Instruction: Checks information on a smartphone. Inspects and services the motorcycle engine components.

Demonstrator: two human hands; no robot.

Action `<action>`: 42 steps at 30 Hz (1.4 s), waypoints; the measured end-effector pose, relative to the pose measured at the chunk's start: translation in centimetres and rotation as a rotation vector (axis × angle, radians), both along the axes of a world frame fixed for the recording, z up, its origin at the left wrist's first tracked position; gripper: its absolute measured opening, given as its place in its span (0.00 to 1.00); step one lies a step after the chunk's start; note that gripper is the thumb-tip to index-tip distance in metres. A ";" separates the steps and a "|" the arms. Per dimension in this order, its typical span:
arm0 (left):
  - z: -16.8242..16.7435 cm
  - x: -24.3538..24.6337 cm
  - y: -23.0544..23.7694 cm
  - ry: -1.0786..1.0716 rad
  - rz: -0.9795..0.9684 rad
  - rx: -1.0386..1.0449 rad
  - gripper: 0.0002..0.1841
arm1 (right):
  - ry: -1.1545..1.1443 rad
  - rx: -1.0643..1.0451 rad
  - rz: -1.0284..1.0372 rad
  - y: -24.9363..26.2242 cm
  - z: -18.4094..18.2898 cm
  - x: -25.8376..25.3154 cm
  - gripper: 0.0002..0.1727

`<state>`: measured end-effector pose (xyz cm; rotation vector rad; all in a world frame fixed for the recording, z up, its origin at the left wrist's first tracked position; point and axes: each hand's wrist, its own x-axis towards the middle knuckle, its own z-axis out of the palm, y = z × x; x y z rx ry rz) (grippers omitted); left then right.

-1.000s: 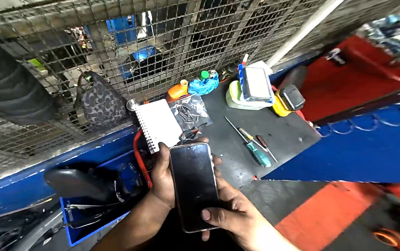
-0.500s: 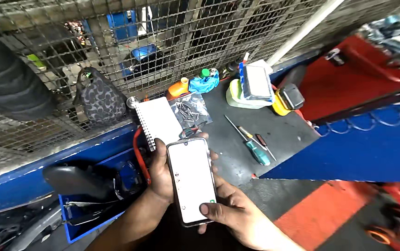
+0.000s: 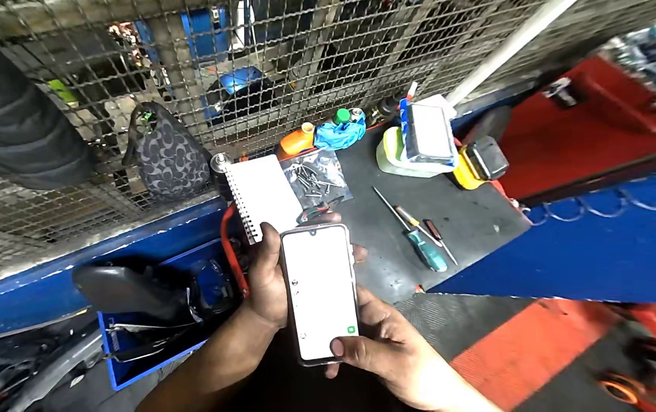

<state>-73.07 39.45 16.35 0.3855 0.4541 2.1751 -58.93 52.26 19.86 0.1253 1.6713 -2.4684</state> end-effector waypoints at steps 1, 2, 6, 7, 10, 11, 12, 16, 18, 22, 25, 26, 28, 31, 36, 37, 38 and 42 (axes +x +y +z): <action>0.2 0.0 0.1 -0.007 -0.017 0.024 0.51 | 0.000 0.002 -0.002 0.0 0.0 0.0 0.27; 0.4 0.0 0.1 -0.010 -0.028 0.033 0.51 | -0.003 0.007 -0.007 0.0 -0.1 0.0 0.27; 0.5 0.1 0.0 0.000 -0.039 0.018 0.51 | -0.003 0.010 -0.010 0.1 -0.1 0.1 0.27; 0.5 0.1 0.0 0.004 -0.036 0.012 0.51 | -0.002 0.008 -0.010 0.1 -0.1 0.1 0.26; 0.4 0.2 -0.1 0.021 0.009 -0.055 0.50 | 0.001 -0.002 -0.015 0.1 -0.2 0.1 0.26; 0.4 0.2 -0.1 0.027 0.015 -0.062 0.50 | 0.003 0.001 -0.018 0.1 -0.2 0.1 0.25; 0.4 0.2 0.0 0.030 0.015 -0.062 0.50 | 0.006 0.007 -0.023 0.1 -0.2 0.1 0.25; 0.3 0.1 0.3 0.015 -0.002 -0.008 0.49 | 0.012 0.011 -0.025 0.1 -0.3 0.2 0.25; 0.0 0.1 0.4 0.005 0.008 0.007 0.47 | 0.019 0.011 -0.024 0.2 -0.3 0.3 0.26; 0.3 0.1 0.5 0.046 0.067 -0.061 0.40 | 0.003 -0.011 -0.055 0.2 -0.4 0.3 0.26; 0.8 0.5 0.4 0.146 0.269 -0.358 0.34 | -0.018 -0.021 -0.101 0.3 -0.6 0.5 0.26; 0.9 0.5 0.5 0.176 0.322 -0.441 0.34 | -0.024 -0.024 -0.105 0.3 -0.7 0.5 0.27; 0.9 0.6 0.4 0.246 0.382 -0.555 0.36 | -0.039 -0.027 -0.103 0.3 -0.8 0.5 0.28; 0.8 0.2 0.2 0.312 0.385 -0.589 0.36 | -0.034 -0.023 -0.100 0.2 -0.8 0.5 0.27; 1.3 0.3 -0.5 0.374 0.354 -0.692 0.30 | -0.051 -0.019 -0.095 0.1 -0.8 0.7 0.26; 1.3 0.3 -0.5 0.360 0.355 -0.693 0.29 | -0.056 -0.015 -0.096 0.1 -0.8 0.7 0.26; 1.3 0.4 -0.6 0.338 0.355 -0.693 0.29 | -0.064 -0.010 -0.099 0.1 -0.7 0.7 0.26; 1.5 0.6 -0.8 0.271 0.322 -0.663 0.30 | -0.068 0.017 -0.093 0.1 -0.9 0.9 0.28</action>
